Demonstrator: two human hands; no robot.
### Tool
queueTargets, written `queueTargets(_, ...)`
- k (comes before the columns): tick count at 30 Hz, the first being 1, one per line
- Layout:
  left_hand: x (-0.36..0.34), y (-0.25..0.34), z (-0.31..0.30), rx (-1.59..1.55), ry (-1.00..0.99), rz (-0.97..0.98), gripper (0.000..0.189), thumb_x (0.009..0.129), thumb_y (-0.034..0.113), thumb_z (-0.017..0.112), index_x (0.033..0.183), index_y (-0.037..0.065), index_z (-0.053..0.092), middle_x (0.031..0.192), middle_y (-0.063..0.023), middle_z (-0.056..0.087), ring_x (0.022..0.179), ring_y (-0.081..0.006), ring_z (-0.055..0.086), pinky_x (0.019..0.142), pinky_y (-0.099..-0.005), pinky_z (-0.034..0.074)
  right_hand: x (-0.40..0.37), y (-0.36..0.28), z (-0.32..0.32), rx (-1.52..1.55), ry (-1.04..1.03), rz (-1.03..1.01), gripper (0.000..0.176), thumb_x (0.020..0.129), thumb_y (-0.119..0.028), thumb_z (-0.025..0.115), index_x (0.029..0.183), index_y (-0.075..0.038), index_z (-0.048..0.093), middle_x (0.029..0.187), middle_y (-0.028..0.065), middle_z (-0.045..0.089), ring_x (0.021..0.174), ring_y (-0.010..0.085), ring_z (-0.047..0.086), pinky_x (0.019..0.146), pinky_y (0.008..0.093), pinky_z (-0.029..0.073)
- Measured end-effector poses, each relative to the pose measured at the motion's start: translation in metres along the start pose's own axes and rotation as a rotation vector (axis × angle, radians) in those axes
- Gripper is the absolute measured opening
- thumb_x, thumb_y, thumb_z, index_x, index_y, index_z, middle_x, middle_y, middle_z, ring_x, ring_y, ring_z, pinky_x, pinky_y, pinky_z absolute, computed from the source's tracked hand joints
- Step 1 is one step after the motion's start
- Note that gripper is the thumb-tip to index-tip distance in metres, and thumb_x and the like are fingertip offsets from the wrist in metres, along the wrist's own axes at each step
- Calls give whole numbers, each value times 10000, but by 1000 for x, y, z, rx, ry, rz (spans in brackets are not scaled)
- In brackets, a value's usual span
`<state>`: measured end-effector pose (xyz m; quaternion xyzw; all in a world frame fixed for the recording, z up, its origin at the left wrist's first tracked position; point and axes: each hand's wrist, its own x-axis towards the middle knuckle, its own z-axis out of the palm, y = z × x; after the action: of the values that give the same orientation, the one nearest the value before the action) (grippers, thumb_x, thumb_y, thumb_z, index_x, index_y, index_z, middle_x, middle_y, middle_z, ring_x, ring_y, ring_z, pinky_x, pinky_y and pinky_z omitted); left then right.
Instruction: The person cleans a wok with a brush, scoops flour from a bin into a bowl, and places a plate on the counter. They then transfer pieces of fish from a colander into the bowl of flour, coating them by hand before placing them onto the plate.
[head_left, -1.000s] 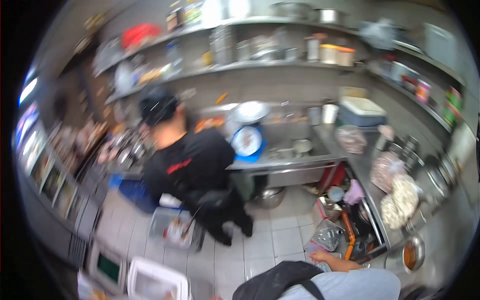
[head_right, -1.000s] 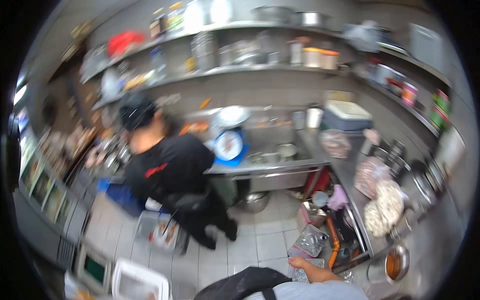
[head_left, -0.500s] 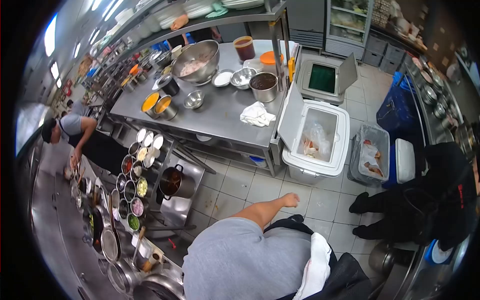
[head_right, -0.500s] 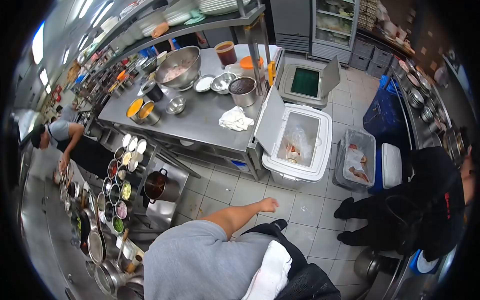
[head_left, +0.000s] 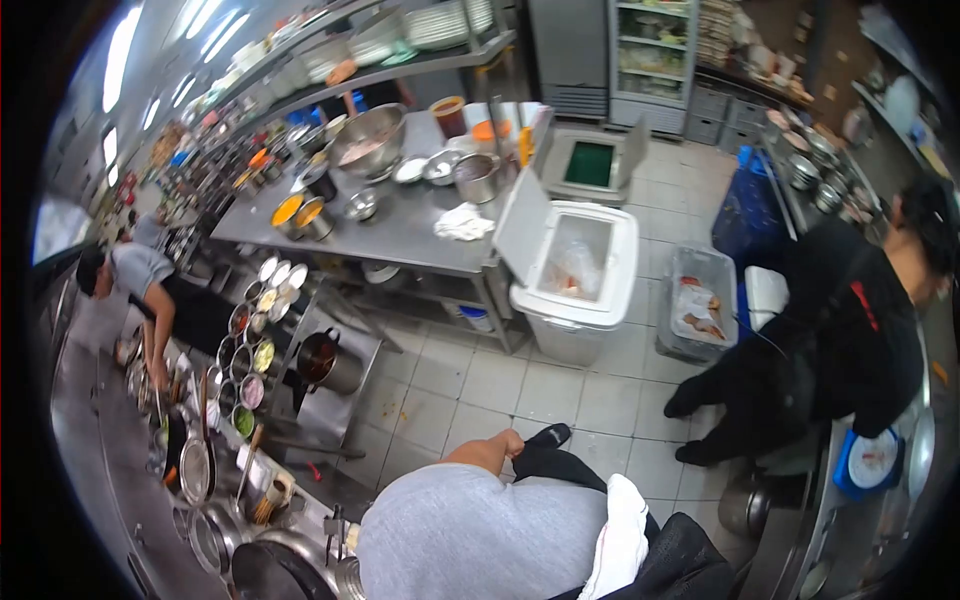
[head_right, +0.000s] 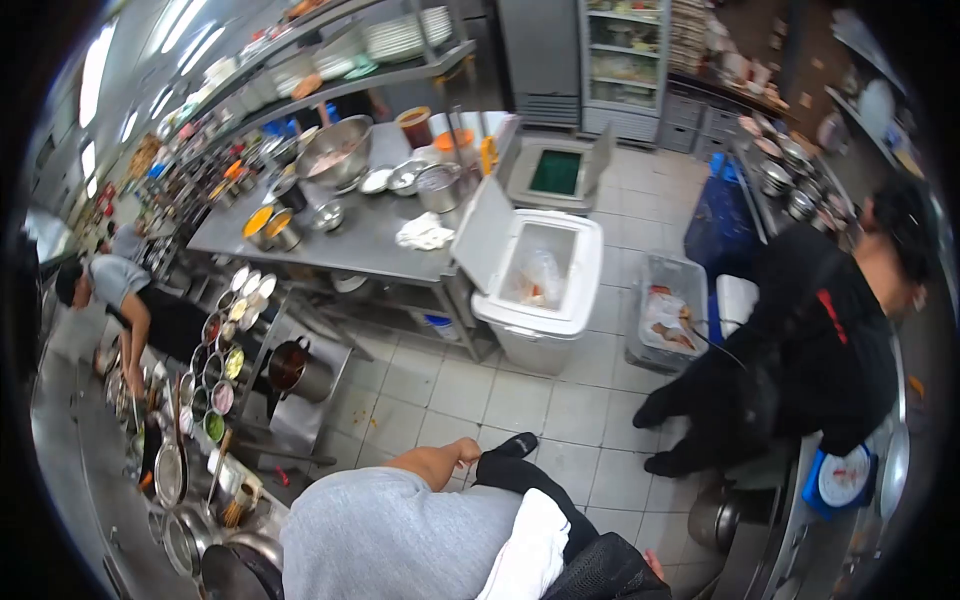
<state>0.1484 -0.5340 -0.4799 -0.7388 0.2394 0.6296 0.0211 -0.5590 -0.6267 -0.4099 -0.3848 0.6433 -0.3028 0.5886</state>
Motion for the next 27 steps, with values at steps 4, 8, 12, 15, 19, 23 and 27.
queueTargets(4, -16, 98, 58, -137, -12, 254, 155, 683, 91, 686, 830, 107, 642, 727, -62, 615, 661, -219, 624, 591, -419, 530, -59, 4, -58, -47, -102, 1, 429, 950, -227, 639, 1328, -40, 564, 968, 125, 706, 796, 180, 672, 675, 319, 544)
queueTargets(8, -47, 204, 100, -120, -21, 284, 383, 733, 83, 649, 1111, 142, 651, 828, -33, 669, 766, -180, 665, 644, -395, 559, -132, -157, -104, -55, 182, -33, 427, 946, -248, 642, 1312, -41, 570, 991, 73, 703, 830, 150, 672, 687, 298, 536)
queueTargets(12, -29, 270, 133, 17, -86, 276, 401, 766, 79, 624, 1160, 153, 640, 888, -37, 677, 779, -165, 661, 667, -423, 561, -132, -203, -170, -77, 359, -165, 426, 964, -248, 610, 1341, -56, 558, 1014, 55, 701, 841, 115, 653, 686, 259, 516)
queueTargets(15, -18, 309, 161, 54, -114, 282, 331, 798, 111, 640, 1129, 98, 636, 921, -68, 680, 806, -201, 652, 699, -401, 543, -140, -222, -197, -75, 370, -227, 431, 952, -243, 627, 1323, -31, 573, 995, 40, 692, 844, 110, 633, 749, 240, 504)
queueTargets(19, 0, 377, 201, 44, -82, 343, 311, 814, 115, 628, 1123, 83, 629, 923, -81, 675, 811, -212, 647, 706, -400, 536, -134, -154, -222, -332, 466, -196, 489, 912, -373, 635, 1292, -68, 604, 982, 159, 707, 906, 236, 661, 831, 366, 510)
queueTargets(23, 12, 557, 233, 90, 26, 701, 292, 831, 119, 616, 1118, 68, 622, 925, -93, 671, 817, -224, 642, 714, -399, 529, -164, -40, -199, -527, 478, 269, 480, 880, -350, 639, 1259, -56, 616, 1149, 208, 673, 1079, 349, 641, 914, 438, 497)
queueTargets(27, -23, 807, 274, 213, 214, 1234, 275, 847, 123, 604, 1112, 53, 615, 927, -105, 666, 823, -235, 637, 721, -398, 521, -196, -5, -162, -418, 188, 616, 504, 899, -379, 626, 1304, -80, 590, 1207, 182, 657, 1113, 326, 631, 958, 416, 482)
